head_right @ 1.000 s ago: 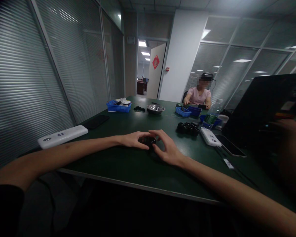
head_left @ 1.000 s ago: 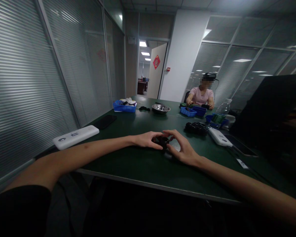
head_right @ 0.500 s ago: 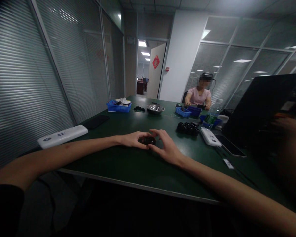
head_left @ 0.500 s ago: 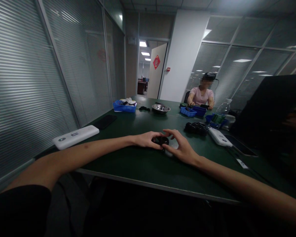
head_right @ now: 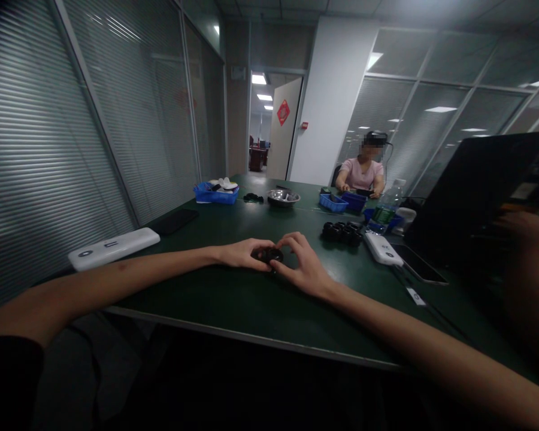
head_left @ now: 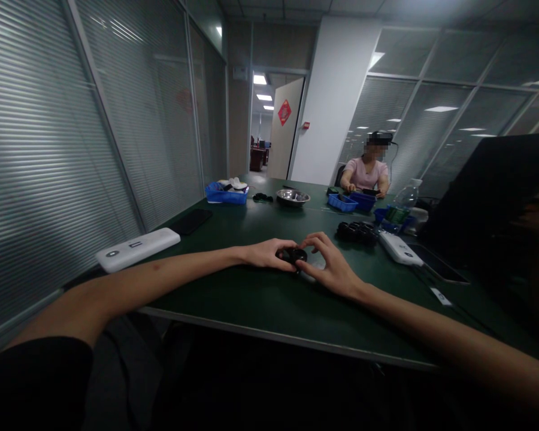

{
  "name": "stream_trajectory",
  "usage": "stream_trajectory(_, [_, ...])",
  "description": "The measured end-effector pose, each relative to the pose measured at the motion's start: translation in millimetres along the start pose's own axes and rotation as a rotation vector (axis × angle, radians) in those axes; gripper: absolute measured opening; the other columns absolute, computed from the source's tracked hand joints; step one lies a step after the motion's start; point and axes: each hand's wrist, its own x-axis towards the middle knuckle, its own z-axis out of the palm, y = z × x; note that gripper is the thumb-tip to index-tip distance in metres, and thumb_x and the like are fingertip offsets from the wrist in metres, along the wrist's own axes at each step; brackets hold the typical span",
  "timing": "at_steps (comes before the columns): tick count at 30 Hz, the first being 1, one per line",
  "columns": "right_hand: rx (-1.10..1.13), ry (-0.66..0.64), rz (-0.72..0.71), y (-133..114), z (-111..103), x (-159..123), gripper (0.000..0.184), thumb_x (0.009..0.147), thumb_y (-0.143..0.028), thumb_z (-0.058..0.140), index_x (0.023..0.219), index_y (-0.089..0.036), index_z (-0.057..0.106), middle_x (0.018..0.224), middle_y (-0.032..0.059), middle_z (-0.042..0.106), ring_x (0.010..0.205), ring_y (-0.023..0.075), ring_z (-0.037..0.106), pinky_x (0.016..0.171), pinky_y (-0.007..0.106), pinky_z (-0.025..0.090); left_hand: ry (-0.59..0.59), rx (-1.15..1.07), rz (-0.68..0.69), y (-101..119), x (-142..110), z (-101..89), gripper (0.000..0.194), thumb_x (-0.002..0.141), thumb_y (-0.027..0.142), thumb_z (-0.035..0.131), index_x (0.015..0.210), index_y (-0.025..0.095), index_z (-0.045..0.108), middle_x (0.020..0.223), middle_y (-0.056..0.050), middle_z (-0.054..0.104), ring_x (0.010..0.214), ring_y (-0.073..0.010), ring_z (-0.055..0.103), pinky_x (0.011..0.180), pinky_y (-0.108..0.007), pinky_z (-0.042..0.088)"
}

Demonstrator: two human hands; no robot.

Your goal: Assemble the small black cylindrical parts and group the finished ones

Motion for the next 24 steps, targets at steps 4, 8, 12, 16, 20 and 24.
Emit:
stream_trajectory(4, [0.044,-0.046,-0.054,1.1,0.3,-0.7,0.023,0.095,-0.031,0.065,0.117,-0.026,0.060,0.126,0.0092,0.055,0.120,0.0276,0.054,0.104,0.048,0.048,0.006,0.016,-0.011,-0.1,0.2,0.6,0.054,0.085,0.043,0.076,0.128,0.015,0.060,0.114,-0.008,0.063,0.094,-0.0177,0.058,0.079,-0.029,0.044])
stream_trajectory(8, [0.032,0.007,0.006,4.9,2.5,-0.4,0.031,0.094,-0.038,0.068,0.121,-0.026,0.060,0.124,0.0095,0.056,0.119,0.0287,0.056,0.101,0.049,0.051,-0.002,-0.003,-0.016,1.4,-0.1,0.6,0.055,0.085,0.042,0.076,0.130,0.015,0.059,0.115,-0.008,0.064,0.097,-0.0185,0.059,0.081,-0.029,0.045])
stream_trajectory(12, [0.040,-0.015,0.029,6.3,0.8,0.5,0.028,0.095,-0.043,0.066,0.118,-0.027,0.063,0.124,0.0094,0.057,0.117,0.0290,0.057,0.095,0.047,0.054,-0.008,-0.013,-0.016,2.2,-0.8,-0.2,0.056,0.085,0.042,0.076,0.132,0.015,0.059,0.115,-0.008,0.064,0.098,-0.0185,0.060,0.082,-0.029,0.045])
stream_trajectory(16, [0.086,-0.086,0.006,4.6,-2.3,0.9,0.028,0.099,-0.038,0.059,0.125,-0.028,0.062,0.128,0.0086,0.056,0.119,0.0275,0.057,0.098,0.047,0.053,-0.013,0.002,-0.017,3.0,-1.3,-0.9,0.054,0.086,0.041,0.076,0.131,0.014,0.060,0.116,-0.009,0.065,0.100,-0.0196,0.060,0.083,-0.030,0.045])
stream_trajectory(20, [0.069,-0.048,0.019,5.1,-0.4,0.9,0.030,0.096,-0.040,0.063,0.122,-0.027,0.062,0.129,0.0094,0.056,0.123,0.0287,0.055,0.098,0.046,0.053,-0.021,-0.002,-0.016,2.4,-0.8,-0.6,0.051,0.086,0.043,0.076,0.125,0.014,0.062,0.111,-0.007,0.065,0.097,-0.0187,0.060,0.081,-0.030,0.044])
stream_trajectory(24, [0.067,-0.022,0.049,5.3,1.0,1.1,0.027,0.093,-0.041,0.068,0.114,-0.025,0.062,0.127,0.0100,0.056,0.121,0.0287,0.056,0.092,0.043,0.055,-0.022,0.009,-0.022,2.0,0.0,-0.5,0.050,0.085,0.043,0.076,0.123,0.014,0.062,0.109,-0.007,0.065,0.095,-0.0185,0.060,0.081,-0.030,0.044])
